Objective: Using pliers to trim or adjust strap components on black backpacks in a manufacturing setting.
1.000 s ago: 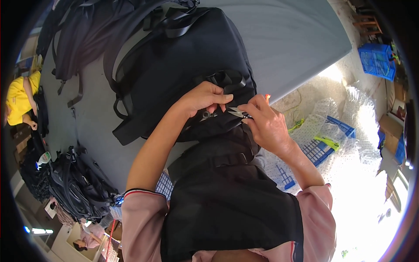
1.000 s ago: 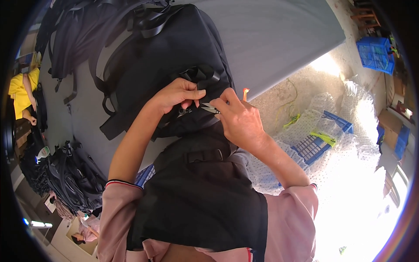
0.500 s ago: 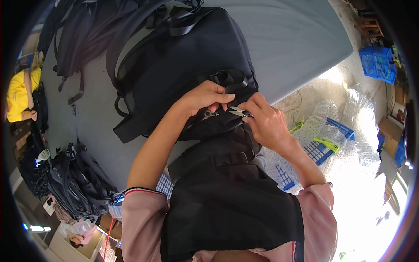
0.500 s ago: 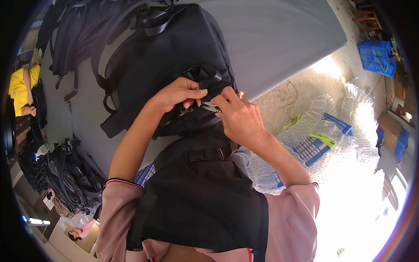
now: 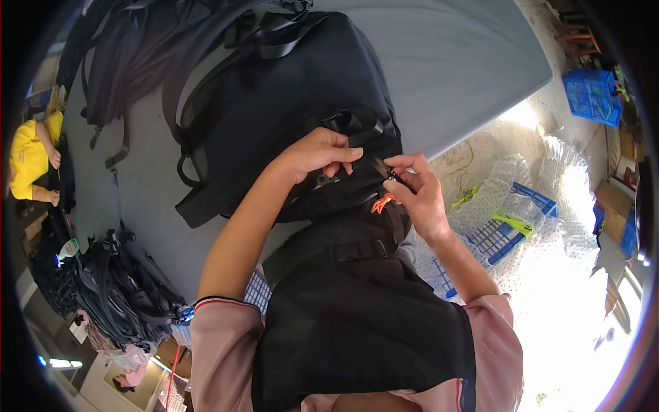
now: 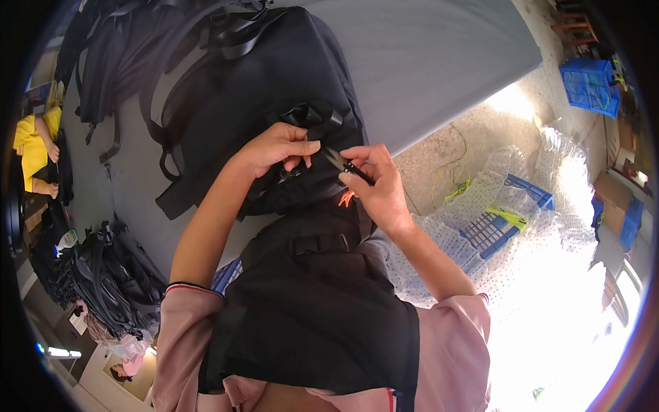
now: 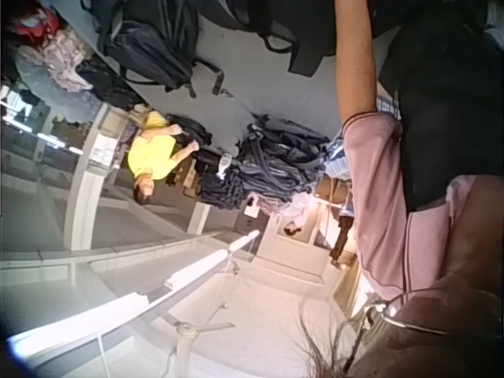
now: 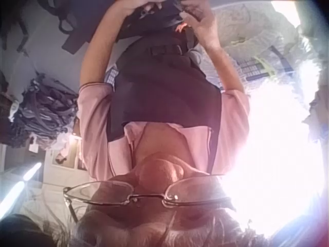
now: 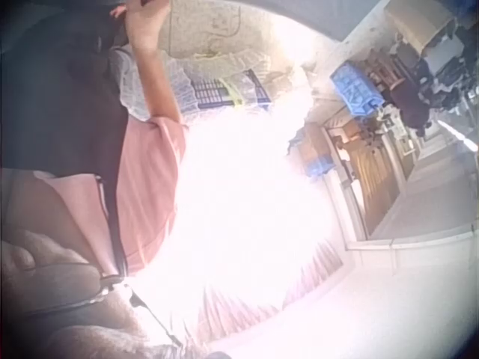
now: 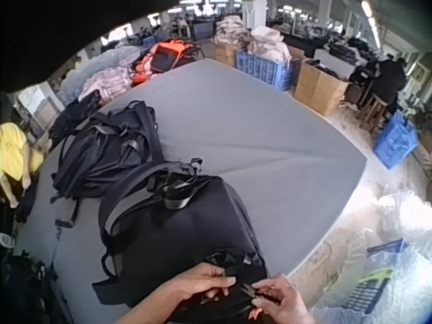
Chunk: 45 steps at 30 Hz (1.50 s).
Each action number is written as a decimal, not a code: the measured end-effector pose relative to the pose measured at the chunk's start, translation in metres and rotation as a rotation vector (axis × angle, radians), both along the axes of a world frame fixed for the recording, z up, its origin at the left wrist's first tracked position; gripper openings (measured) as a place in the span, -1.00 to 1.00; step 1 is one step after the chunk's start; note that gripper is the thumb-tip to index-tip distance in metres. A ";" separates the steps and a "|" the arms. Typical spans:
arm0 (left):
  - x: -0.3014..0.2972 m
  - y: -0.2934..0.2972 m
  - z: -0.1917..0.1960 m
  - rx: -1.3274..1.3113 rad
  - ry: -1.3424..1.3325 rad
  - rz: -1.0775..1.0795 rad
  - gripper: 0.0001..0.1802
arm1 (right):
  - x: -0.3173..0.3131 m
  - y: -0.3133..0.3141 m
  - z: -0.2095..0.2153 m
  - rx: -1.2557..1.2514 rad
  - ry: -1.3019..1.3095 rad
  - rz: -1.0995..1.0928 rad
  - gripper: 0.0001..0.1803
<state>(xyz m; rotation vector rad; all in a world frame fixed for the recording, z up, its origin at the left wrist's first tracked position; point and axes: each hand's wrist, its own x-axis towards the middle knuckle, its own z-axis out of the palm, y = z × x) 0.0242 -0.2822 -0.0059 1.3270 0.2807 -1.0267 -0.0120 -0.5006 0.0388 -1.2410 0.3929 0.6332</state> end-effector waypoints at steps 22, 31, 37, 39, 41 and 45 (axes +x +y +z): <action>0.002 0.002 -0.001 -0.040 0.022 0.004 -0.70 | 0.015 0.002 0.009 -0.531 -0.576 0.451 -0.70; 0.002 0.000 -0.002 -0.037 -0.018 0.001 -0.67 | 0.029 0.003 0.015 -0.700 -0.911 0.804 -0.63; 0.002 -0.001 -0.001 -0.012 0.013 -0.010 -0.69 | 0.042 0.005 0.015 -0.696 -1.166 0.944 -0.64; 0.002 -0.001 -0.002 -0.030 0.024 0.010 -0.68 | 0.044 0.006 0.014 -0.695 -1.223 0.953 -0.65; 0.002 -0.001 -0.001 -0.026 0.024 0.010 -0.68 | 0.042 0.006 0.014 -0.687 -1.167 0.945 -0.66; 0.003 0.000 0.002 -0.029 0.044 0.011 -0.66 | 0.038 0.000 0.006 -0.610 -0.820 0.719 -0.71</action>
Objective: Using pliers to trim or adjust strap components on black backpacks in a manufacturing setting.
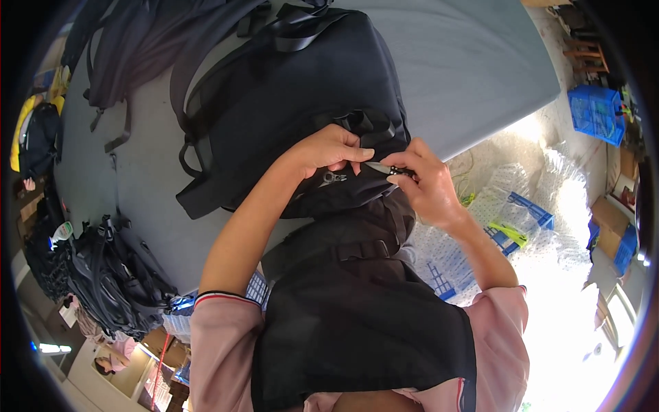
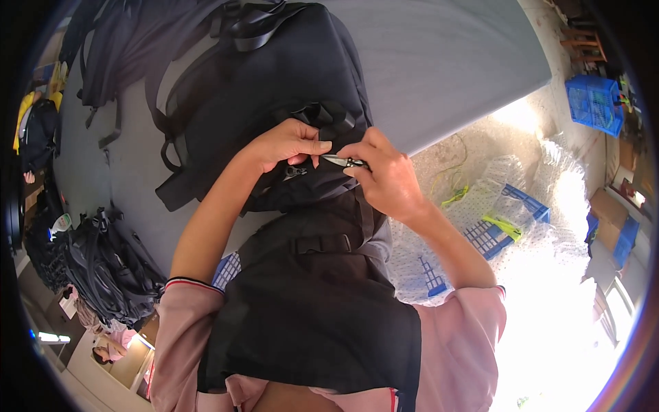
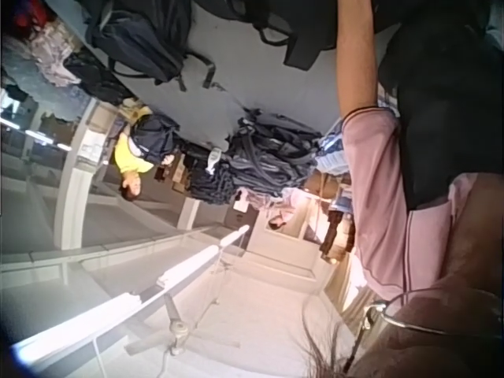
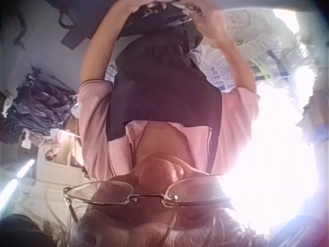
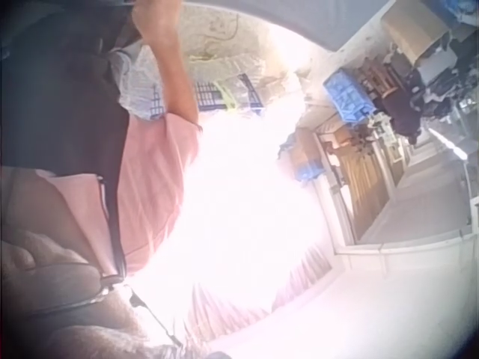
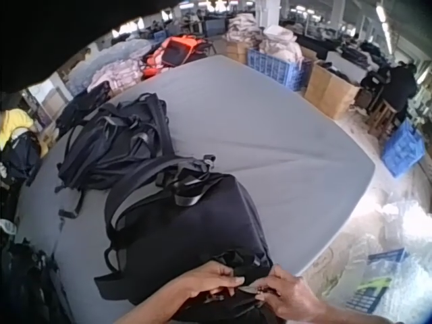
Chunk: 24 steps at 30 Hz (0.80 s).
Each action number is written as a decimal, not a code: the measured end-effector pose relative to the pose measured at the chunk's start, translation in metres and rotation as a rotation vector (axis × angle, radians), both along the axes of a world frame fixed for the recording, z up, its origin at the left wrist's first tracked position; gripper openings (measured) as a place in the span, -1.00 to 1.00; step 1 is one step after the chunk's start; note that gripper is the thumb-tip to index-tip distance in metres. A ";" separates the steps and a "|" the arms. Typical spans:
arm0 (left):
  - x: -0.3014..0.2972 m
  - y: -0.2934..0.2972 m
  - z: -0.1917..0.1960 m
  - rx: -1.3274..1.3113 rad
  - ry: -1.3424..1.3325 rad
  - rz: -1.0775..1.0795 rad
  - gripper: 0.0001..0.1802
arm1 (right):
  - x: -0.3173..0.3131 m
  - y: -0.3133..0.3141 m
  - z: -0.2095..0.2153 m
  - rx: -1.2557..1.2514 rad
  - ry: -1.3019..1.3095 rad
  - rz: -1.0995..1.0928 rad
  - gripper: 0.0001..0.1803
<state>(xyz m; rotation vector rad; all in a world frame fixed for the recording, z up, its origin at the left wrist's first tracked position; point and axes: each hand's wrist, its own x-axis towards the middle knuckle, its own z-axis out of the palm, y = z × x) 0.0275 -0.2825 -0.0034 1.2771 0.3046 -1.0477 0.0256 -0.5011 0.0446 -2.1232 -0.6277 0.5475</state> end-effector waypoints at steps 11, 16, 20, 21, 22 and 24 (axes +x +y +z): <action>0.002 0.000 -0.007 0.003 0.001 -0.023 -0.66 | 0.011 0.009 0.015 -0.118 -0.221 0.257 -0.72; 0.001 0.000 -0.010 0.000 -0.009 -0.001 -0.67 | 0.009 0.011 0.009 -0.144 -0.305 0.337 -0.73; 0.000 0.002 -0.010 -0.015 -0.020 0.003 -0.68 | -0.010 0.012 0.005 -0.067 -0.150 0.094 -0.72; 0.001 0.002 -0.011 -0.015 -0.030 -0.013 -0.68 | -0.013 0.012 0.003 -0.042 -0.099 0.000 -0.75; 0.000 0.002 -0.011 -0.018 -0.030 -0.011 -0.68 | -0.015 0.011 0.000 -0.045 -0.099 0.002 -0.75; -0.001 0.002 -0.012 -0.046 -0.023 0.006 -0.68 | -0.016 0.009 -0.003 0.022 0.067 -0.140 -0.76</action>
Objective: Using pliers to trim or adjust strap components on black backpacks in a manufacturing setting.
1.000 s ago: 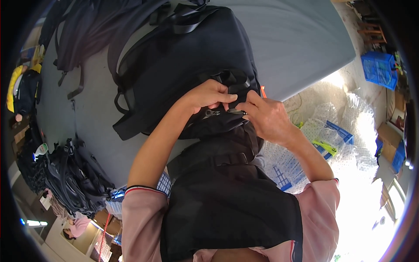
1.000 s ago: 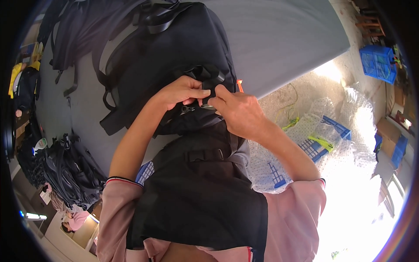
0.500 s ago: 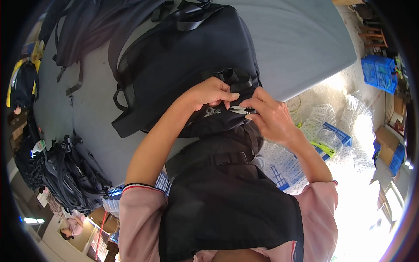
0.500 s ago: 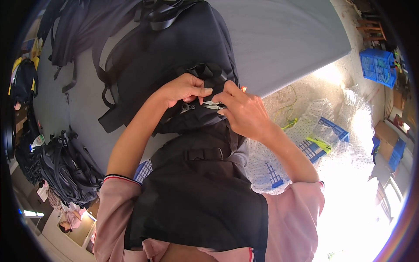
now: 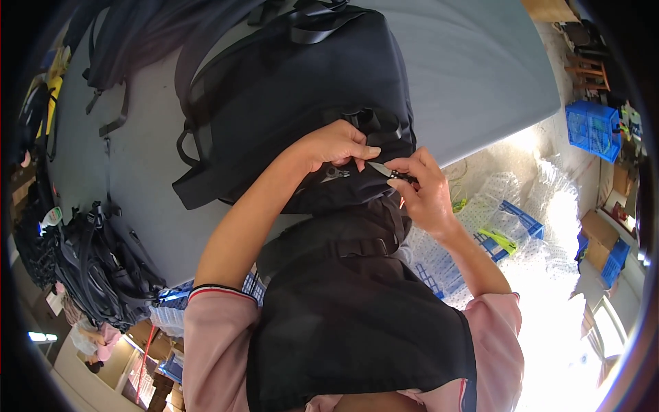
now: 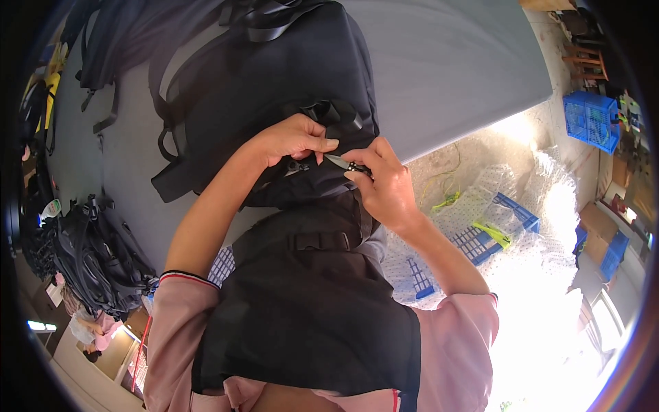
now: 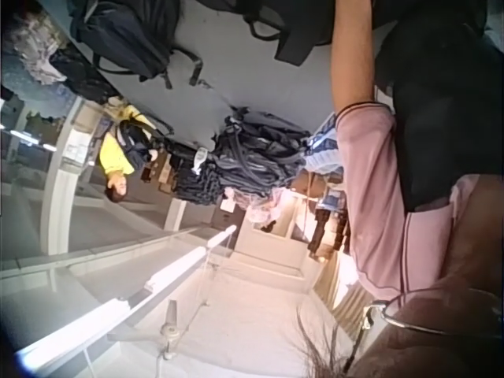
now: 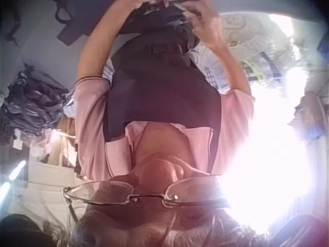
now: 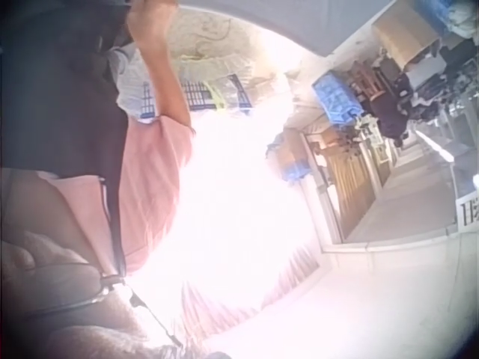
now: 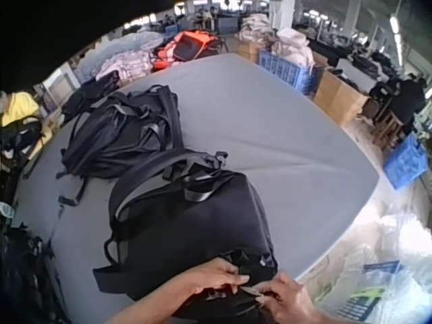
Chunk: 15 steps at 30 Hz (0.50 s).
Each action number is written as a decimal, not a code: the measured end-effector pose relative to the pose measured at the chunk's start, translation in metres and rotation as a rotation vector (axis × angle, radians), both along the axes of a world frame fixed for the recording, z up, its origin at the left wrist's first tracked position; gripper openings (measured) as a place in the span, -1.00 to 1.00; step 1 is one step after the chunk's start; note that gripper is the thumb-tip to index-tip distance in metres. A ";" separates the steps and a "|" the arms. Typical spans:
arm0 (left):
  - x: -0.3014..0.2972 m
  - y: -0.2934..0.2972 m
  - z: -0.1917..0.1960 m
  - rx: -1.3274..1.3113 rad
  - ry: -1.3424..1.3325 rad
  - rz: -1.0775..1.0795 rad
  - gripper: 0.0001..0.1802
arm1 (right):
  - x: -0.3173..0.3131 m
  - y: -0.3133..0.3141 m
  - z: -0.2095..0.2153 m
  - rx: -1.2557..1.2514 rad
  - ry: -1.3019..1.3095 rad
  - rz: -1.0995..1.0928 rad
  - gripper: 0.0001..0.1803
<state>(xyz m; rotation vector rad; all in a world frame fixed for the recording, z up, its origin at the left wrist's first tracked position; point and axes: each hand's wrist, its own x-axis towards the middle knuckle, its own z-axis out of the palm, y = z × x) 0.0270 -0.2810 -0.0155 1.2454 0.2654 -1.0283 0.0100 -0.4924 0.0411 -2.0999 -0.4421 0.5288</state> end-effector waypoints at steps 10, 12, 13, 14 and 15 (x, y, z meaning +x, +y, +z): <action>0.002 0.000 0.004 0.038 0.008 -0.014 -0.69 | 0.014 -0.003 0.016 -0.179 -0.241 0.323 -0.69; 0.001 0.000 0.001 0.003 0.013 0.006 -0.69 | 0.007 -0.001 0.013 -0.172 -0.250 0.236 -0.69; 0.001 0.001 0.001 0.002 0.011 0.008 -0.69 | 0.003 0.002 0.012 -0.173 -0.251 0.239 -0.69; 0.000 0.001 0.002 0.012 -0.003 -0.001 -0.69 | -0.002 0.005 0.010 -0.158 -0.224 0.168 -0.69; 0.000 0.001 0.002 0.022 -0.018 -0.011 -0.69 | -0.005 0.006 0.007 -0.143 -0.197 0.097 -0.69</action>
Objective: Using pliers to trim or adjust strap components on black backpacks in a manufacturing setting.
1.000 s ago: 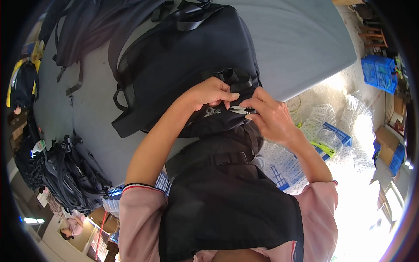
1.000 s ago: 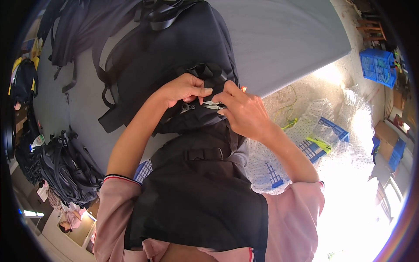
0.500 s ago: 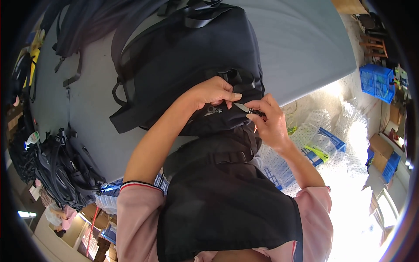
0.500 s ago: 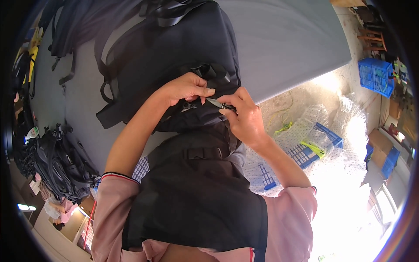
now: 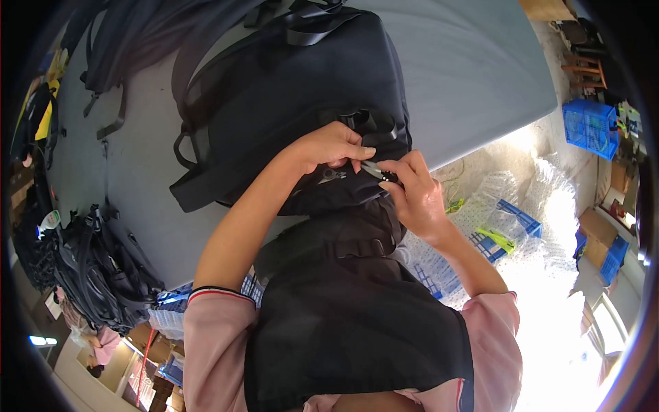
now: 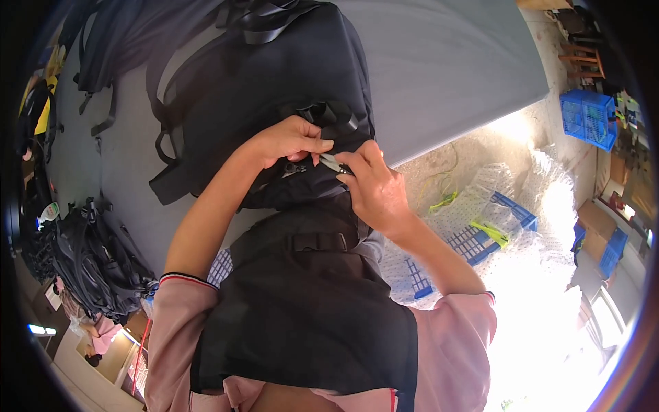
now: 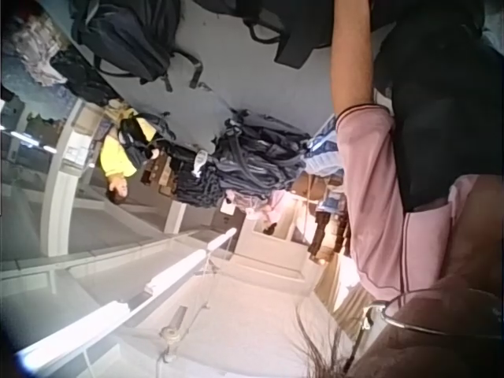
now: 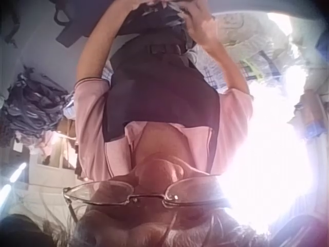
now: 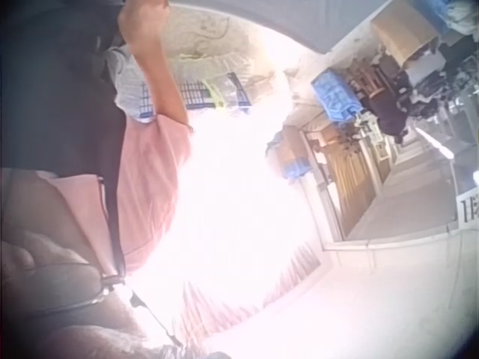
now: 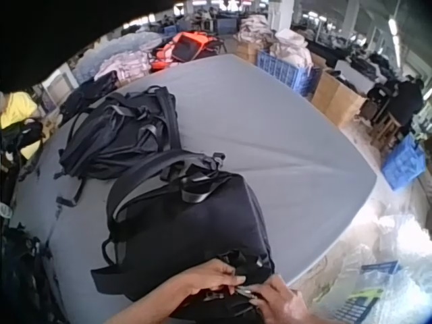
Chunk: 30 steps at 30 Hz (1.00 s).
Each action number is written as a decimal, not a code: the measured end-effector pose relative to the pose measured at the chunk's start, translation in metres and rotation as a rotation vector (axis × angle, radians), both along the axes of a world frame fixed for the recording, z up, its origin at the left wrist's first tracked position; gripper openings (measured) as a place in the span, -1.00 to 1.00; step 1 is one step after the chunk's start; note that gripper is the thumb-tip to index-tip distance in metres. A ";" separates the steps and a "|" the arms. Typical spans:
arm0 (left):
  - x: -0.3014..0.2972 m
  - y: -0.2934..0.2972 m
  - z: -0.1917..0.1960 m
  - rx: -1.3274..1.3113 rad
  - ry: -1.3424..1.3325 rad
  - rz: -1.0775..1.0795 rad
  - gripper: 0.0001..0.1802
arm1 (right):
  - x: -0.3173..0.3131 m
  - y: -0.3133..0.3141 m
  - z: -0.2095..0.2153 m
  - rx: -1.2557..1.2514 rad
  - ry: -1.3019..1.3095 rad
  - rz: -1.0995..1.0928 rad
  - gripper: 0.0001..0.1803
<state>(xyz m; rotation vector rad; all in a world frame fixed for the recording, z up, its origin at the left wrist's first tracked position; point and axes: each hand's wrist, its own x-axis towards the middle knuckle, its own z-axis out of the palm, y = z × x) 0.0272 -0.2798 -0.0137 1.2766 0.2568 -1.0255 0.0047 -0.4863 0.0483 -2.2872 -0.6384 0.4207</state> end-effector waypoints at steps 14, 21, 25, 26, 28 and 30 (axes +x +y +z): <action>0.001 0.000 0.004 -0.004 0.024 -0.002 -0.67 | 0.020 -0.014 0.009 -0.010 0.029 0.135 -0.65; 0.000 0.001 0.003 -0.017 0.030 0.004 -0.68 | 0.035 -0.016 0.003 -0.024 0.005 0.285 -0.70; 0.001 -0.001 0.001 -0.002 0.024 -0.008 -0.70 | 0.040 -0.011 0.001 0.006 -0.029 0.355 -0.74; 0.000 -0.001 -0.001 -0.009 0.023 -0.006 -0.68 | 0.041 -0.010 0.000 0.007 -0.029 0.355 -0.74; 0.000 0.000 -0.001 -0.015 0.022 -0.004 -0.67 | 0.042 -0.009 0.001 -0.028 -0.082 0.404 -0.77; 0.001 -0.001 0.000 0.001 0.016 -0.012 -0.68 | 0.042 -0.010 0.000 -0.027 -0.111 0.398 -0.77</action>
